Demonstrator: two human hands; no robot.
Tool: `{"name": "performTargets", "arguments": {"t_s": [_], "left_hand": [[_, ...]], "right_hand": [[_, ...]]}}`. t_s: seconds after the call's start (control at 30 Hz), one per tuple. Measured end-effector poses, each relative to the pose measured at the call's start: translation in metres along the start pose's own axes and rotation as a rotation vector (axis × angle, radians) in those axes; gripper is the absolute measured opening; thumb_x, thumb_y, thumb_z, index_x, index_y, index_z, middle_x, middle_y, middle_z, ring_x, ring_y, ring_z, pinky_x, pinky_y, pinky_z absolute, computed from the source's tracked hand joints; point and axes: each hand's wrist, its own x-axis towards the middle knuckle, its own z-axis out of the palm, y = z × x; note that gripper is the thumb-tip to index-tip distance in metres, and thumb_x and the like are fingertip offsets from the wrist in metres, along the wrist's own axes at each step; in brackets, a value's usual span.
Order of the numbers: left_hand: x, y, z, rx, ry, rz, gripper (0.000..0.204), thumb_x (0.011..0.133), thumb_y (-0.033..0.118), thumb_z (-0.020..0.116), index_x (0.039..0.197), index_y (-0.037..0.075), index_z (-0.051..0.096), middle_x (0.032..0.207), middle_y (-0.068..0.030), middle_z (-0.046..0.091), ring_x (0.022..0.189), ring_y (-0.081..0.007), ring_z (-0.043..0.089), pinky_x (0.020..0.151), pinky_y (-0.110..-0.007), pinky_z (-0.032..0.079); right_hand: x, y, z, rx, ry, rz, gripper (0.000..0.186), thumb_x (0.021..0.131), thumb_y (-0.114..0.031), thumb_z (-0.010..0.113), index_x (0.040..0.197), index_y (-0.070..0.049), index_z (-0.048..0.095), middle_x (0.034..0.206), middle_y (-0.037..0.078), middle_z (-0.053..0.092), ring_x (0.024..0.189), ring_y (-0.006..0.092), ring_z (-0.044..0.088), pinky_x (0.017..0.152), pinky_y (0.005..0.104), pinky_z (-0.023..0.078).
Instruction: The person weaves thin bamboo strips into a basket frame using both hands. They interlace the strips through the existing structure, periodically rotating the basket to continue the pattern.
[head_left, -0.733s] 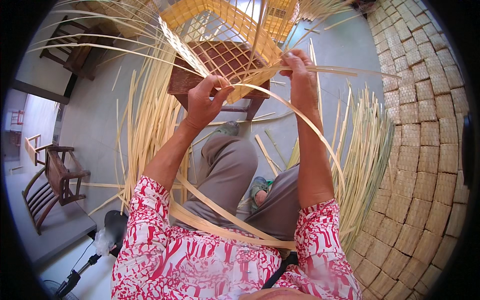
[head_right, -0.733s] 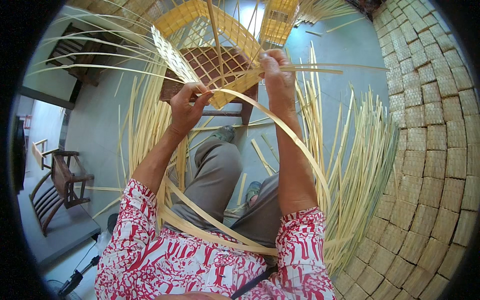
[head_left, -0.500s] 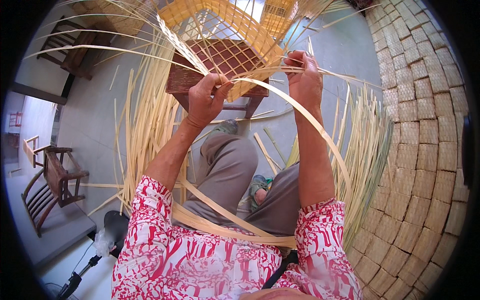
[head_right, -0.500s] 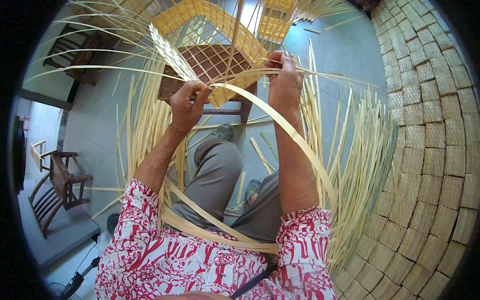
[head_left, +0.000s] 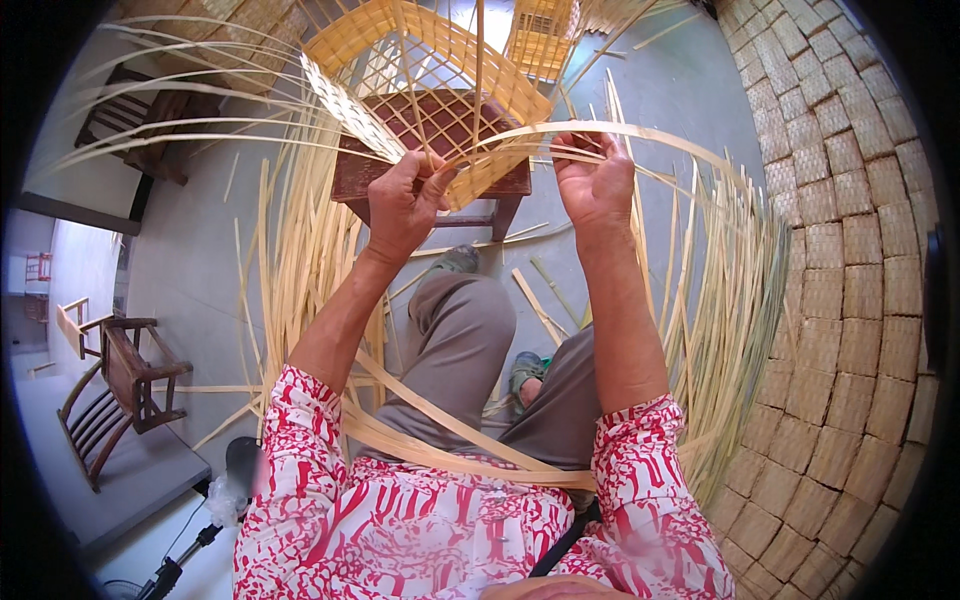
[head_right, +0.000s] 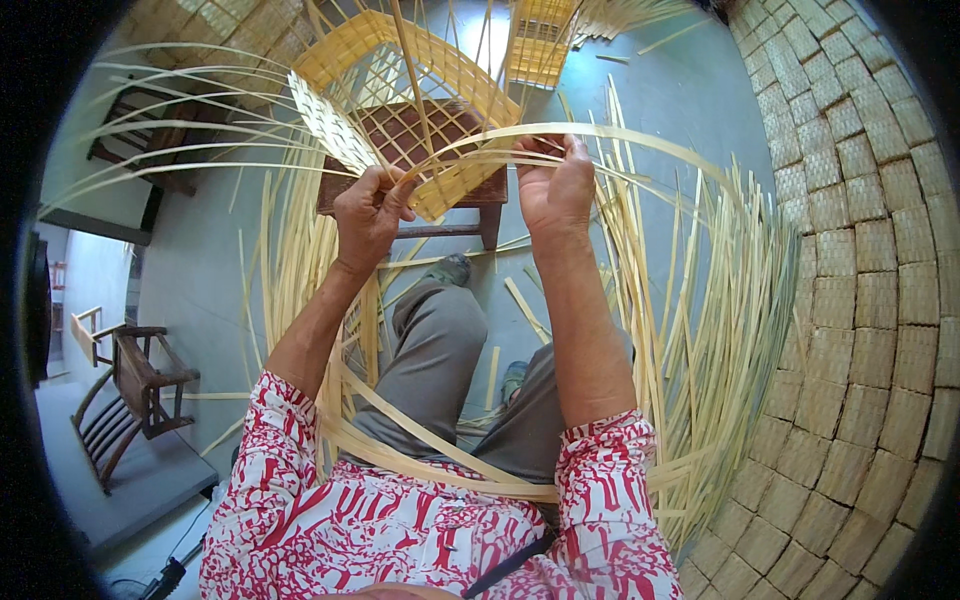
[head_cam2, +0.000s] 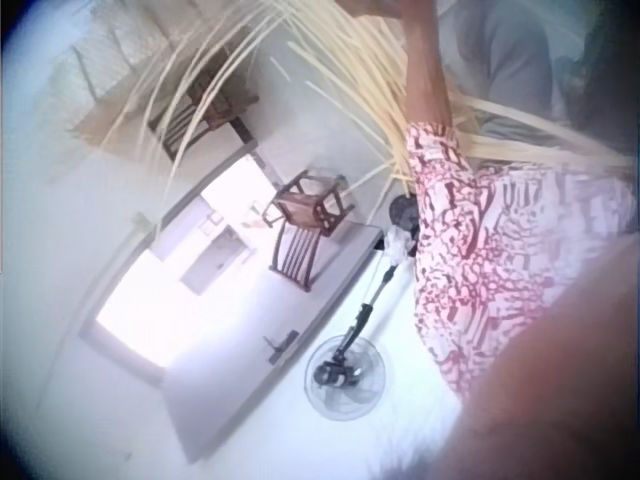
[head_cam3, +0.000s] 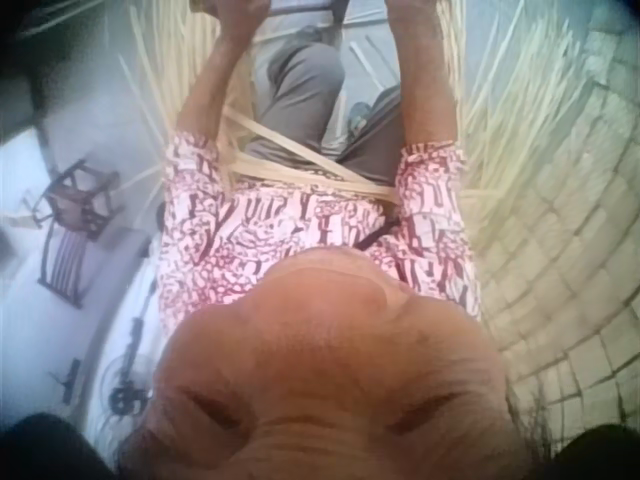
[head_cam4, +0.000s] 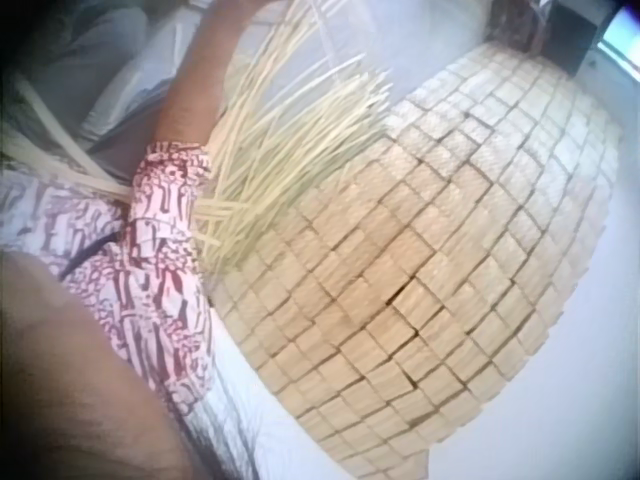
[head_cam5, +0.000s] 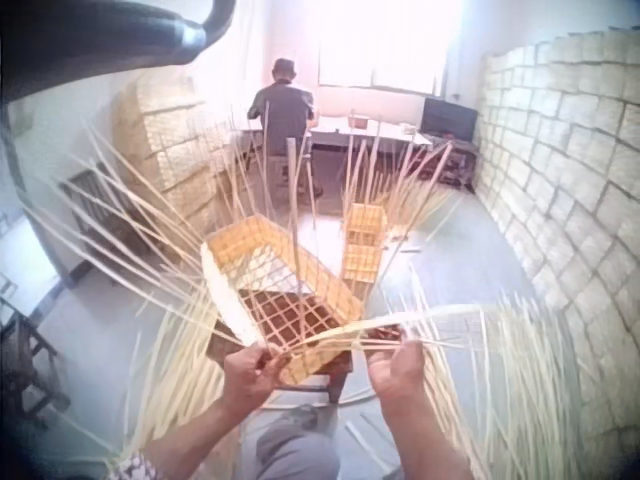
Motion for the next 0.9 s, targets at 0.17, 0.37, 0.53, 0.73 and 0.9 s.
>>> {"name": "performTargets", "arguments": {"t_s": [0.17,0.37,0.53,0.73,0.9], "left_hand": [[-0.001,-0.003,-0.006,0.080,-0.047,-0.018,0.017,0.096,0.016,0.072,0.099,-0.001,0.071,0.073,-0.0032,0.068,0.059,-0.0071,0.065,0.053,-0.023,0.051],[0.006,0.002,-0.006,0.097,-0.130,-0.047,0.018,0.095,0.017,0.074,0.092,-0.001,0.072,0.068,-0.0049,0.068,0.057,-0.0082,0.067,0.050,-0.023,0.050],[0.009,0.004,-0.011,0.071,-0.230,-0.112,0.021,0.091,0.017,0.077,0.086,-0.002,0.069,0.067,-0.0063,0.066,0.053,-0.0100,0.066,0.045,-0.025,0.049],[0.025,0.016,-0.026,0.234,-0.432,-0.286,0.023,0.089,0.019,0.080,0.087,-0.002,0.073,0.063,-0.0037,0.067,0.053,-0.0069,0.063,0.046,-0.025,0.049],[0.020,0.002,-0.041,0.076,-0.454,-0.359,0.023,0.090,0.019,0.079,0.090,-0.002,0.073,0.072,-0.0020,0.069,0.053,-0.0063,0.061,0.045,-0.023,0.047]], "right_hand": [[-0.024,0.000,0.015,-0.252,-0.085,-0.139,0.033,0.107,-0.032,0.043,0.089,-0.008,0.057,0.089,0.007,0.064,0.077,0.0176,0.061,0.071,0.0332,0.053],[-0.026,-0.004,0.016,-0.556,-0.278,-0.331,0.046,0.107,-0.048,0.046,0.090,-0.008,0.061,0.083,0.003,0.060,0.078,0.0124,0.056,0.074,0.0300,0.050],[-0.028,-0.005,0.023,-0.673,-0.454,-0.356,0.077,0.086,-0.066,0.069,0.123,0.001,0.061,0.103,0.005,0.061,0.101,0.0132,0.058,0.093,0.0285,0.047],[-0.025,-0.012,0.020,-0.595,-0.665,-0.304,0.090,0.080,-0.056,0.082,0.139,0.005,0.050,0.124,0.012,0.058,0.121,0.0197,0.056,0.105,0.0309,0.047],[-0.018,-0.005,0.017,-0.679,-0.698,-0.317,0.042,0.094,-0.015,0.075,0.127,0.005,0.061,0.119,0.007,0.062,0.107,0.0149,0.064,0.097,0.0273,0.052]]}}
